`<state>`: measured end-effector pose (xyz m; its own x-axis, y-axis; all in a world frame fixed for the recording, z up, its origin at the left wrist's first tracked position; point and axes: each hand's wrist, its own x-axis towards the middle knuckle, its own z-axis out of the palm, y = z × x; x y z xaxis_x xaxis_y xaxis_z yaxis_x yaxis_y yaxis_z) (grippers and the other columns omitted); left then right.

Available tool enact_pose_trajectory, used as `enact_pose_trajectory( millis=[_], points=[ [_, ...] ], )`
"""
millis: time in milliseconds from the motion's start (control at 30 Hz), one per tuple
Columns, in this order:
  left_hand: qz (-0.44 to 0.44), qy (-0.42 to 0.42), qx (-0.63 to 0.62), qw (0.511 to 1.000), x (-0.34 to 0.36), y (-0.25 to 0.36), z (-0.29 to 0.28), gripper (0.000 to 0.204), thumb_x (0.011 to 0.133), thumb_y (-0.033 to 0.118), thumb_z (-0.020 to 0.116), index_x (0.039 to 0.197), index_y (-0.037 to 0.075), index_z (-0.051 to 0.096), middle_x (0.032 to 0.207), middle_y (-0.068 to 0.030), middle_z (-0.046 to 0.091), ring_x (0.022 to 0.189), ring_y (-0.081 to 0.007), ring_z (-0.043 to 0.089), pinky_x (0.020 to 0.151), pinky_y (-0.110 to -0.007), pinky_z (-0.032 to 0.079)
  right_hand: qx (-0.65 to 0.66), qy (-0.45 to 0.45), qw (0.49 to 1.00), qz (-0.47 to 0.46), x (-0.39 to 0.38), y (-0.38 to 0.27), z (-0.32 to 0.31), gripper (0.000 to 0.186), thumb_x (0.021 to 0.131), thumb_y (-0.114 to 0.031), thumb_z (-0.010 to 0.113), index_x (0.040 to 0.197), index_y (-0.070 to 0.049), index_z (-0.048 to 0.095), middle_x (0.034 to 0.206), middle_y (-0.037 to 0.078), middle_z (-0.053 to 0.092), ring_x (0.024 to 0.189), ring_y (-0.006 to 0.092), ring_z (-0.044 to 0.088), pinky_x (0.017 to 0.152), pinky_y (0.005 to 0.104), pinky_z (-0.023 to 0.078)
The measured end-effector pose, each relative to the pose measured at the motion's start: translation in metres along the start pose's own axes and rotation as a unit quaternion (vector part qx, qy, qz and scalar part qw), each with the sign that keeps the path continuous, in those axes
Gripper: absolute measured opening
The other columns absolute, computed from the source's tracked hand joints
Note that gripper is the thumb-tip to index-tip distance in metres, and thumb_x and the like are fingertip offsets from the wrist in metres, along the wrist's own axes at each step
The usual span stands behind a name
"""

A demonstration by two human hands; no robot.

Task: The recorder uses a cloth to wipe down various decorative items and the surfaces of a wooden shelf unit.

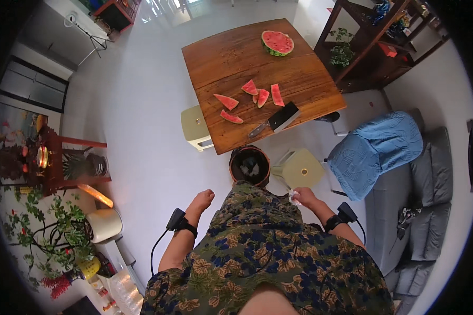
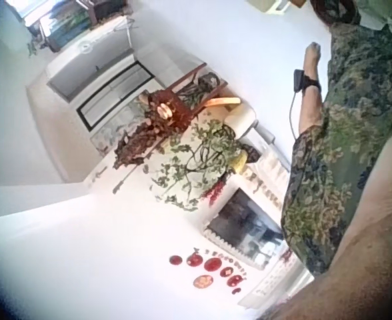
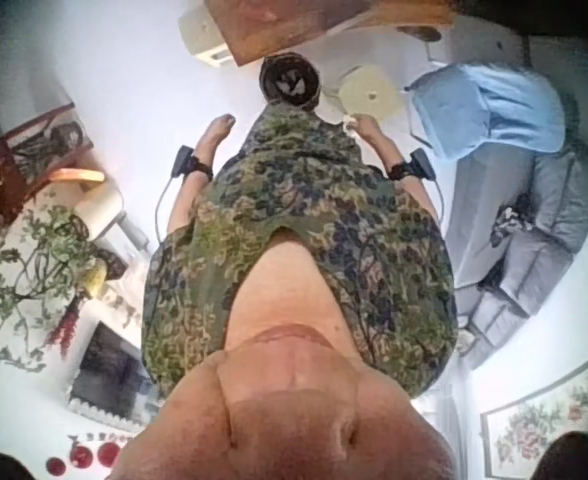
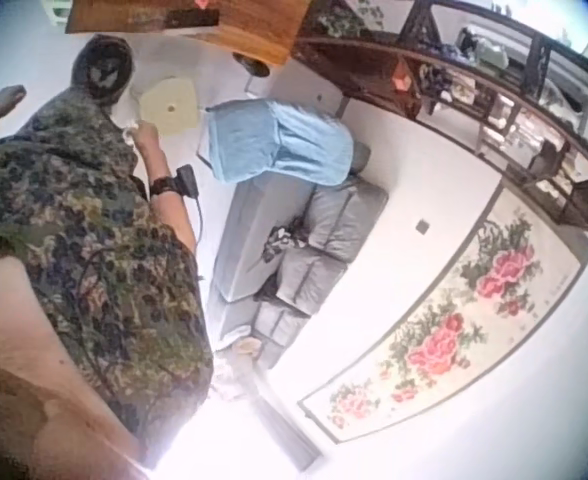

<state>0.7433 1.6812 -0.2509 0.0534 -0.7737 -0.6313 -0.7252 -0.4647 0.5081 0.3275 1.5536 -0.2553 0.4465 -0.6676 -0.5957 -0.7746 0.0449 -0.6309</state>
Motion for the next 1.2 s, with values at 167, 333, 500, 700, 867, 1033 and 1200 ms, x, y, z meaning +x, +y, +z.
enact_pose_trajectory(
  millis=[167, 333, 500, 700, 867, 1033, 1200],
  points=[
    [0.026, 0.001, -0.037, 0.999, 0.034, 0.028, -0.027, 0.030, 0.084, 0.026, 0.047, 0.098, 0.002, 0.057, 0.094, -0.0210, 0.059, 0.091, -0.0372, 0.055, 0.078, -0.042, 0.044, -0.004, -0.006, 1.000, 0.006, 0.012, -0.038, -0.002, 0.027, 0.067, -0.020, 0.062, 0.089, -0.005, 0.063, 0.076, 0.014, 0.063, 0.072, 0.0264, 0.060, 0.068, 0.0338, 0.046],
    [0.044, -0.115, -0.291, 0.949, 0.066, 0.067, -0.056, 0.038, 0.087, 0.034, 0.047, 0.113, 0.007, 0.051, 0.098, -0.0124, 0.060, 0.089, -0.0244, 0.059, 0.074, -0.034, 0.047, 0.036, 0.036, 0.999, -0.011, 0.045, -0.126, -0.004, 0.037, 0.066, -0.018, 0.063, 0.100, -0.003, 0.058, 0.087, 0.017, 0.061, 0.085, 0.0277, 0.059, 0.076, 0.0348, 0.044],
    [0.042, -0.245, -0.490, 0.836, 0.058, 0.135, -0.119, 0.046, 0.091, 0.034, 0.042, 0.129, 0.011, 0.032, 0.118, -0.0080, 0.047, 0.098, -0.0197, 0.053, 0.079, -0.032, 0.046, 0.049, 0.073, 0.995, -0.045, 0.086, -0.243, 0.003, 0.050, 0.069, -0.018, 0.060, 0.114, -0.005, 0.043, 0.102, 0.021, 0.055, 0.093, 0.0380, 0.053, 0.078, 0.0423, 0.044],
    [0.042, -0.247, -0.663, 0.705, 0.096, 0.104, -0.118, 0.047, 0.090, 0.030, 0.046, 0.129, 0.010, 0.031, 0.120, -0.0067, 0.045, 0.106, -0.0198, 0.049, 0.084, -0.036, 0.044, 0.103, 0.101, 0.980, -0.141, 0.123, -0.293, 0.021, 0.036, 0.070, -0.017, 0.058, 0.100, -0.003, 0.042, 0.096, 0.024, 0.052, 0.093, 0.0397, 0.052, 0.078, 0.0442, 0.042],
    [0.032, -0.202, -0.669, 0.715, 0.115, 0.057, -0.129, 0.031, 0.085, 0.021, 0.051, 0.109, 0.001, 0.048, 0.103, -0.0099, 0.054, 0.091, -0.0217, 0.057, 0.072, -0.034, 0.049, 0.044, 0.194, 0.973, -0.118, 0.143, -0.269, 0.021, 0.053, 0.070, -0.019, 0.061, 0.115, 0.000, 0.040, 0.105, 0.023, 0.049, 0.099, 0.0375, 0.048, 0.083, 0.0415, 0.040],
    [-0.051, -0.114, -0.633, 0.764, 0.127, 0.025, -0.135, 0.017, 0.079, 0.013, 0.049, 0.090, 0.002, 0.054, 0.084, -0.0115, 0.056, 0.072, -0.0212, 0.057, 0.062, -0.033, 0.049, -0.016, 0.180, 0.984, 0.001, 0.198, -0.179, 0.012, 0.051, 0.075, -0.017, 0.060, 0.119, -0.003, 0.040, 0.096, 0.023, 0.053, 0.094, 0.0373, 0.051, 0.078, 0.0444, 0.042],
    [-0.094, -0.072, -0.691, 0.713, 0.117, 0.017, -0.123, 0.012, 0.074, 0.007, 0.043, 0.079, 0.003, 0.052, 0.081, -0.0115, 0.057, 0.068, -0.0224, 0.055, 0.057, -0.036, 0.048, -0.017, 0.154, 0.983, 0.095, 0.249, -0.140, 0.018, 0.052, 0.074, -0.021, 0.061, 0.120, -0.009, 0.040, 0.092, 0.021, 0.055, 0.091, 0.0371, 0.054, 0.075, 0.0471, 0.043]
  ],
)
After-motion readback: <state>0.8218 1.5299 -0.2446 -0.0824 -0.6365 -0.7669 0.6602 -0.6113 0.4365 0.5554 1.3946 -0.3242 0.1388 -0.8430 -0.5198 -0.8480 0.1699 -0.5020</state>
